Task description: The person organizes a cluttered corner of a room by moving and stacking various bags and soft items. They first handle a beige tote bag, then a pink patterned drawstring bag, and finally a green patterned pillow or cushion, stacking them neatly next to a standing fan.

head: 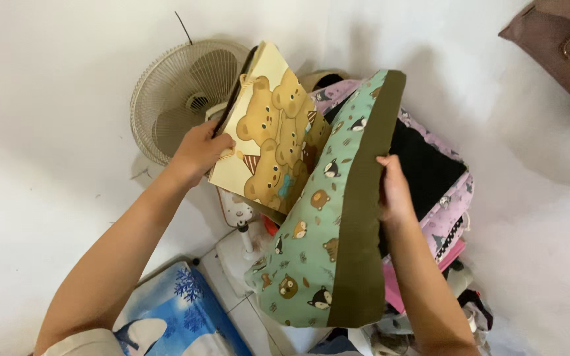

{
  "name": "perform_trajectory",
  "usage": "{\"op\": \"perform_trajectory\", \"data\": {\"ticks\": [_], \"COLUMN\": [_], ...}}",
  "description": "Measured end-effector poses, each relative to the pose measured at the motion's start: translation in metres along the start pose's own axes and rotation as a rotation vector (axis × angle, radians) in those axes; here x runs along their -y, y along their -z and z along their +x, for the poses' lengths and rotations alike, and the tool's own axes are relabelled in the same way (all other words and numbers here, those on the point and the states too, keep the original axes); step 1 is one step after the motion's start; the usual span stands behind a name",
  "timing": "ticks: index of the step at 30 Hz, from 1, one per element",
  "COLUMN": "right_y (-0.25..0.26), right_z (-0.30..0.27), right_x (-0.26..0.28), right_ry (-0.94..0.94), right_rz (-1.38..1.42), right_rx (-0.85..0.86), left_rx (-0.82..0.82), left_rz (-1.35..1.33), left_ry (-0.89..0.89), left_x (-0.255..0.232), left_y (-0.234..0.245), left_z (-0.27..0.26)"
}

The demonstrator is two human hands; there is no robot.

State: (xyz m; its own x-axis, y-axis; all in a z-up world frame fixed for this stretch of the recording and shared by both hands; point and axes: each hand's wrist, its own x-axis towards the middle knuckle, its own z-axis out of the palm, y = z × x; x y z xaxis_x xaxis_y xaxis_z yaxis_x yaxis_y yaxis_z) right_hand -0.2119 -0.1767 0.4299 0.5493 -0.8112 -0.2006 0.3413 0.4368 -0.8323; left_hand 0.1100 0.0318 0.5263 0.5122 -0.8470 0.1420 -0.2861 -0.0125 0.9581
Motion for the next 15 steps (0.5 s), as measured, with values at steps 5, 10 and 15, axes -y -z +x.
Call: {"op": "perform_trajectory", "data": {"ticks": [5,10,15], "right_y": [0.041,0.091,0.114], "right_z": [0.046,0.095,0.097], "right_x": [0.047,0.101,0.148], "right_ry": [0.192,0.325,0.407], "right_rz": [-0.089,-0.080,-0.142], "right_rx": [-0.023,-0.075,-0.112], "left_rx": [-0.034,-0.073,-0.167], "left_rz": [-0.187,-0.268,-0.382], "left_ry": [0.055,0.023,0.013], "left_x": [-0.015,-0.031,-0.050], "left_y": [0.005,0.002,-0.011], "left_z": [0.024,0.057,0.085]}}
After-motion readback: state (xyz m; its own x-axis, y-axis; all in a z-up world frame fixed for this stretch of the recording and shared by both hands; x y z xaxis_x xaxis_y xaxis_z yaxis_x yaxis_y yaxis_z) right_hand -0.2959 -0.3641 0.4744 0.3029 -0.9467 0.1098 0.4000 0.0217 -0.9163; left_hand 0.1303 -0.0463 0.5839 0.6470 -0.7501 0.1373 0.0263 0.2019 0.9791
